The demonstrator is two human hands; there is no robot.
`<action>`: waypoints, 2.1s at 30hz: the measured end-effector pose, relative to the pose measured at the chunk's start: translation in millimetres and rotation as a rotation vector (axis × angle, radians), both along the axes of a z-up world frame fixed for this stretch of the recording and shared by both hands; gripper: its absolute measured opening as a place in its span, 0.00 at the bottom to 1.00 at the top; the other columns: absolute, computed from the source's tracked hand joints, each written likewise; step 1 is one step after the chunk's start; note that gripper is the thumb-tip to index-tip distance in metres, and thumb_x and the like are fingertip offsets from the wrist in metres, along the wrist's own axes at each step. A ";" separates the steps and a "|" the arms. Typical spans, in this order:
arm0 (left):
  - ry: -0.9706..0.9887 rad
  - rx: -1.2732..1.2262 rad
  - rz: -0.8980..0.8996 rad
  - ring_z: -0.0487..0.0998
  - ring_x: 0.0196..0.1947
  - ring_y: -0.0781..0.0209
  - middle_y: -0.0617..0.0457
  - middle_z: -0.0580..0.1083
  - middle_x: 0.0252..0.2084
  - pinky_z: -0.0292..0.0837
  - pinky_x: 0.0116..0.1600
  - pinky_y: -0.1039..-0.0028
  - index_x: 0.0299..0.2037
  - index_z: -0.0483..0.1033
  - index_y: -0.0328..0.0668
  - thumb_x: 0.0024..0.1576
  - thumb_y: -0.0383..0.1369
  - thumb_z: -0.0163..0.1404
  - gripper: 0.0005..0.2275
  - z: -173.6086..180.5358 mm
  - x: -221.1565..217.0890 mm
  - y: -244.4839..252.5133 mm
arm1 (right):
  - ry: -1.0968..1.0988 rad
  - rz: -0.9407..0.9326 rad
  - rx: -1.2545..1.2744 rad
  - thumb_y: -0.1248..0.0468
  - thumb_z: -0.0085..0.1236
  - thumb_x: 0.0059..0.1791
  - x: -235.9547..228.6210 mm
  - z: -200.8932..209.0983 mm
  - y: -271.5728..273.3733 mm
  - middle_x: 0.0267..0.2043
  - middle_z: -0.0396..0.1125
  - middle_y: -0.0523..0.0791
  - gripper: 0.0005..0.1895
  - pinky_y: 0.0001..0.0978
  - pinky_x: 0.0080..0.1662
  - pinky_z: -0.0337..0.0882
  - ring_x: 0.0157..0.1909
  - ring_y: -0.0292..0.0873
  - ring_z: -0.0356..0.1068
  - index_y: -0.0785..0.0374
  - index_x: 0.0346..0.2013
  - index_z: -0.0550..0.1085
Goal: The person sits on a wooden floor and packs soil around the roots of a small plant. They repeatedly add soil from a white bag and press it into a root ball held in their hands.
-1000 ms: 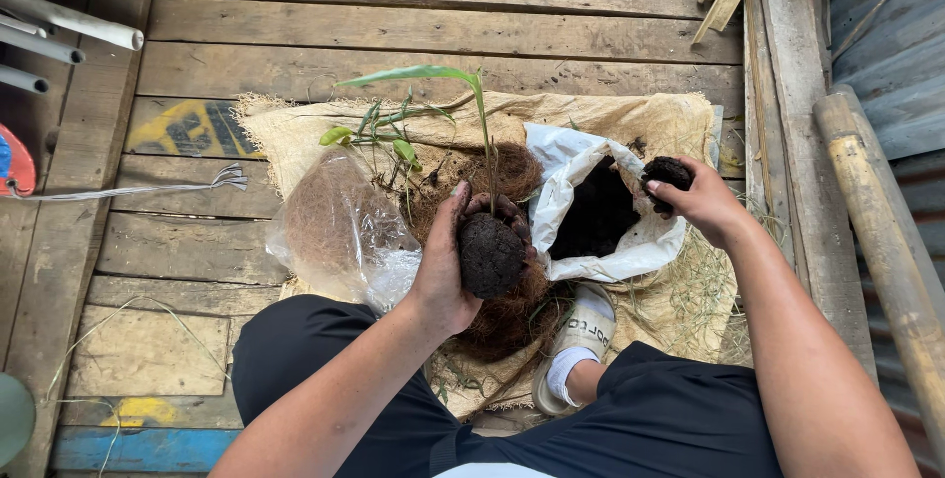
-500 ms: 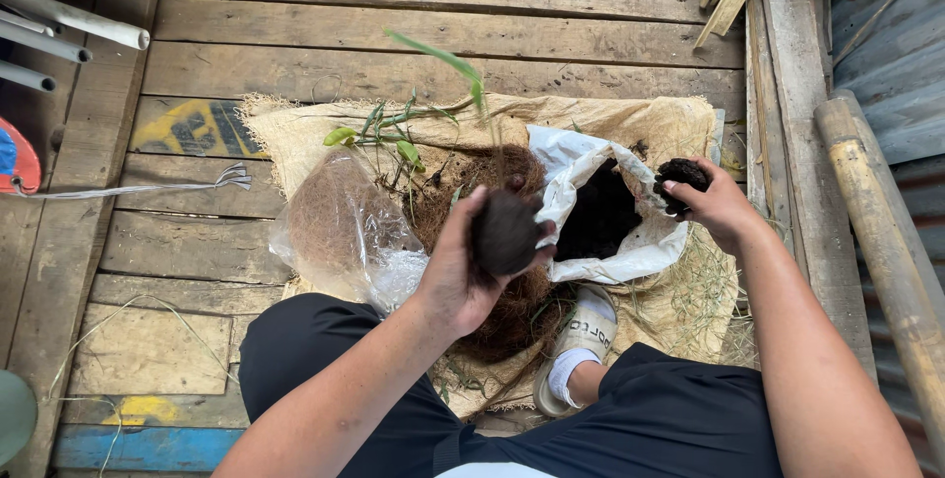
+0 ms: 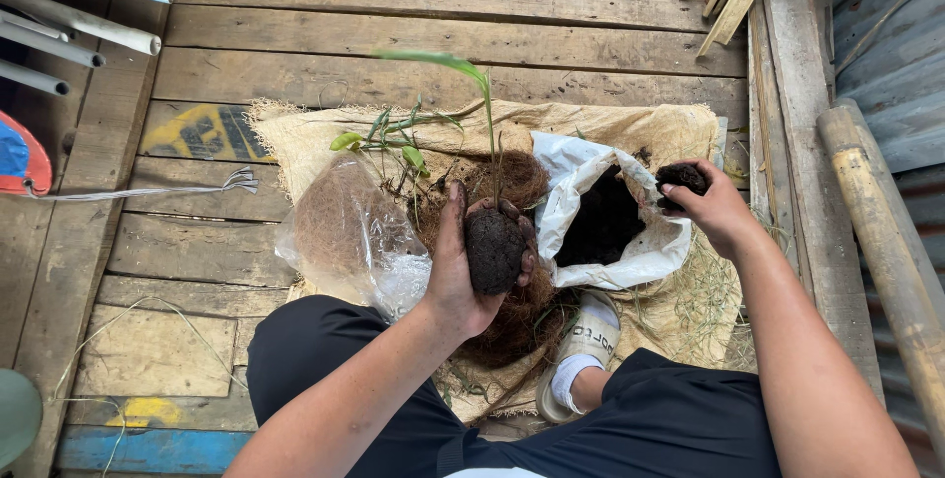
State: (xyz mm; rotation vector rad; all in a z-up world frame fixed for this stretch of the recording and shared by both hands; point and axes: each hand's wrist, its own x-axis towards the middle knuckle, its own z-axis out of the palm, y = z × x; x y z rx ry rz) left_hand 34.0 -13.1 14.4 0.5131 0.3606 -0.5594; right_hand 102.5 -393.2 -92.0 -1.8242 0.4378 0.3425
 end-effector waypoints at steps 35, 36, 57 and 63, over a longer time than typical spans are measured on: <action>0.167 0.152 0.036 0.79 0.47 0.58 0.47 0.75 0.47 0.79 0.49 0.67 0.53 0.68 0.40 0.55 0.46 0.55 0.23 -14.9 5.1 -5.1 | 0.003 -0.083 0.298 0.53 0.42 0.58 -1.4 53.3 41.5 0.55 0.69 0.51 0.21 0.48 0.47 0.78 0.48 0.51 0.75 0.60 0.61 0.64; 0.209 0.169 0.055 0.78 0.46 0.60 0.50 0.74 0.46 0.79 0.48 0.67 0.53 0.68 0.43 0.55 0.46 0.55 0.22 -17.1 4.8 -5.0 | 0.001 -0.076 0.312 0.53 0.41 0.58 -2.2 52.3 39.9 0.55 0.69 0.50 0.21 0.47 0.46 0.77 0.48 0.51 0.75 0.60 0.61 0.64; -0.137 0.164 0.051 0.83 0.46 0.48 0.43 0.77 0.41 0.83 0.50 0.57 0.46 0.68 0.35 0.65 0.47 0.41 0.19 -12.4 3.2 -9.9 | -0.204 -0.089 0.509 0.52 0.39 0.58 -30.4 124.2 110.6 0.55 0.65 0.55 0.19 0.50 0.54 0.76 0.55 0.54 0.72 0.63 0.57 0.62; -0.197 0.177 0.135 0.83 0.48 0.54 0.45 0.79 0.47 0.82 0.53 0.63 0.50 0.72 0.33 0.63 0.41 0.39 0.17 -7.1 -1.3 -11.8 | -0.415 0.016 0.320 0.51 0.45 0.56 -75.4 138.9 177.0 0.58 0.62 0.55 0.24 0.43 0.57 0.77 0.57 0.53 0.70 0.65 0.60 0.62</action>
